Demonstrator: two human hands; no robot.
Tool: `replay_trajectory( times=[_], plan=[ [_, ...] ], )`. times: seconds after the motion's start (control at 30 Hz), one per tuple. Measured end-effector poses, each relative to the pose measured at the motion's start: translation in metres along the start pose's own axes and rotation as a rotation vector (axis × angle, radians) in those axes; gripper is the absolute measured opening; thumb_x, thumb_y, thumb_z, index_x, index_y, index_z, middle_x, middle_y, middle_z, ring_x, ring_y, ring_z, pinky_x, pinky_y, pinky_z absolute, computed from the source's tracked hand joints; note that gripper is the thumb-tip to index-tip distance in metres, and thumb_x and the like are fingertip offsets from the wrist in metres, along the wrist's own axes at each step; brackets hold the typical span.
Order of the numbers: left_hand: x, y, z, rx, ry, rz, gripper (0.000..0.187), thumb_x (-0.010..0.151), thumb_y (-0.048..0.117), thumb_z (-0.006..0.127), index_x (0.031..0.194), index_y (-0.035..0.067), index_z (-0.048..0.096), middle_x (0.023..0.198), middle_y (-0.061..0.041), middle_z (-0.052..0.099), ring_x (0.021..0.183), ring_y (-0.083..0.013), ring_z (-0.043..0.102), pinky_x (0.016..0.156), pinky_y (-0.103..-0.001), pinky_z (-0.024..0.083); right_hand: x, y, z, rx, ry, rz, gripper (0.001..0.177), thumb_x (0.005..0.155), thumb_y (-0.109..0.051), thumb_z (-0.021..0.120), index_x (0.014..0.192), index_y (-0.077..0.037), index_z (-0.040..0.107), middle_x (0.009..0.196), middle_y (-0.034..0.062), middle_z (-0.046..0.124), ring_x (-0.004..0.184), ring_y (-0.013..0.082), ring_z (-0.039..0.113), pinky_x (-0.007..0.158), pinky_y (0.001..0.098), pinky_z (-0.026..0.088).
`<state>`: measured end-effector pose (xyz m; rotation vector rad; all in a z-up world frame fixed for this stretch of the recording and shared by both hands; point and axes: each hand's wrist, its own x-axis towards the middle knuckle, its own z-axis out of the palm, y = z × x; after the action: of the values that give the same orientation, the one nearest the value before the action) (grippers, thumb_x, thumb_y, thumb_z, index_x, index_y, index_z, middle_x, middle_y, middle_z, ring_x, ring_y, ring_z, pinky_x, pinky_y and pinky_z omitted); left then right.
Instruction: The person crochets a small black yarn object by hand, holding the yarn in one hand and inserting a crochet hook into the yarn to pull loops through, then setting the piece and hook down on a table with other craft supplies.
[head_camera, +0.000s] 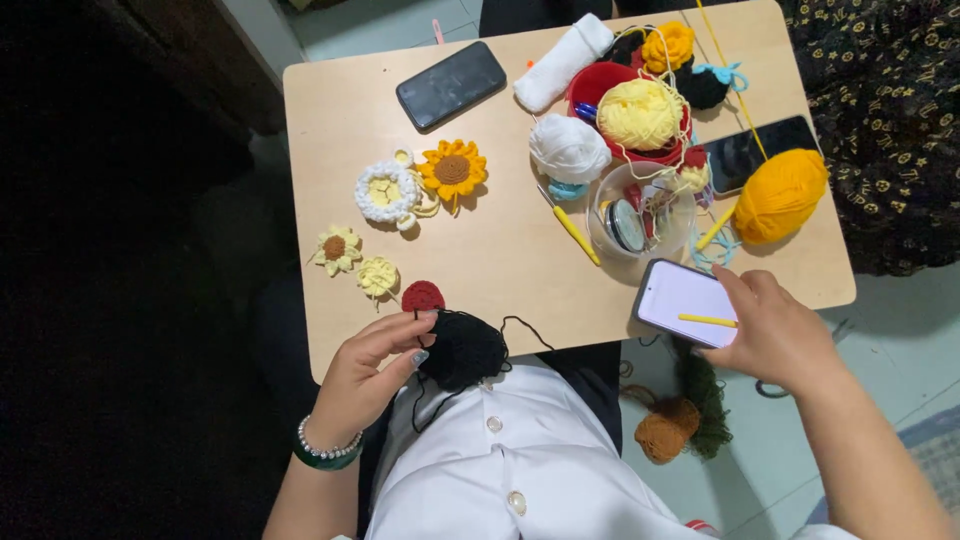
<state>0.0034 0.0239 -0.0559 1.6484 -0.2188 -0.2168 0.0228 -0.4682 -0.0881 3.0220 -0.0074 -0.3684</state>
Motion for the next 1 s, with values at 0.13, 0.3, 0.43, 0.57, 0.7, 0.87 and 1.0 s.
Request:
replay_trajectory(
  times=[0.13,0.3,0.43,0.57,0.7,0.87,1.0],
  plan=[
    [0.004,-0.002,0.003,-0.014,-0.023,0.012,0.041,0.085,-0.006,0.064,0.125,0.0,0.069,0.132,-0.015,0.067,0.107,-0.0227,0.072,0.092,-0.03,0.058,-0.015,-0.015,-0.021,0.048,0.088,0.101,0.122,0.049,-0.057,0.092,0.157,-0.02,0.047,0.125,0.0149,0.06,0.098,0.031,0.071,0.072,0.0417,0.062],
    [0.007,-0.003,0.005,-0.003,-0.033,0.026,0.039,0.085,-0.006,0.064,0.124,-0.001,0.07,0.131,-0.014,0.068,0.104,-0.0208,0.072,0.088,-0.028,0.058,-0.029,-0.042,-0.014,-0.091,0.301,0.111,0.111,0.057,-0.056,0.086,0.152,-0.009,0.052,0.116,0.0149,0.057,0.085,0.0292,0.071,0.061,0.0367,0.062],
    [0.005,-0.003,0.003,0.01,-0.023,0.023,0.039,0.086,-0.006,0.063,0.124,-0.001,0.069,0.132,-0.015,0.067,0.106,-0.0219,0.072,0.092,-0.029,0.058,-0.033,-0.053,-0.004,0.01,0.277,0.174,0.113,0.058,-0.055,0.089,0.15,-0.005,0.047,0.121,0.0182,0.054,0.093,0.0319,0.067,0.067,0.0391,0.06],
    [0.002,-0.007,-0.001,-0.011,-0.017,0.02,0.041,0.087,-0.005,0.064,0.127,0.0,0.068,0.134,-0.015,0.066,0.107,-0.0213,0.071,0.093,-0.029,0.058,-0.045,-0.052,-0.001,0.153,0.264,0.255,0.109,0.056,-0.046,0.092,0.148,-0.002,0.052,0.124,0.0211,0.06,0.107,0.033,0.064,0.075,0.0418,0.059],
    [0.0,-0.008,-0.004,0.001,-0.008,0.006,0.041,0.087,-0.005,0.063,0.127,0.0,0.068,0.134,-0.014,0.066,0.107,-0.0207,0.072,0.093,-0.029,0.057,-0.065,-0.048,0.031,0.402,0.296,0.346,0.115,0.056,-0.03,0.093,0.154,0.0,0.042,0.129,0.026,0.054,0.108,0.0422,0.059,0.083,0.0495,0.053],
    [-0.003,-0.014,-0.003,-0.015,0.01,-0.001,0.041,0.086,-0.007,0.063,0.127,0.0,0.068,0.135,-0.014,0.066,0.107,-0.0206,0.072,0.093,-0.029,0.058,-0.079,-0.042,0.116,0.549,0.425,0.517,0.103,0.066,-0.024,0.09,0.148,0.012,0.039,0.13,0.0324,0.047,0.112,0.0466,0.052,0.09,0.0534,0.049],
    [-0.003,-0.012,-0.003,-0.013,0.042,-0.023,0.039,0.086,-0.006,0.066,0.125,0.0,0.069,0.134,-0.015,0.066,0.106,-0.0207,0.072,0.092,-0.028,0.058,-0.074,-0.028,0.202,0.785,0.516,0.733,0.089,0.087,-0.02,0.08,0.142,0.016,0.02,0.13,0.0348,0.037,0.114,0.048,0.053,0.098,0.0527,0.045]
  ],
)
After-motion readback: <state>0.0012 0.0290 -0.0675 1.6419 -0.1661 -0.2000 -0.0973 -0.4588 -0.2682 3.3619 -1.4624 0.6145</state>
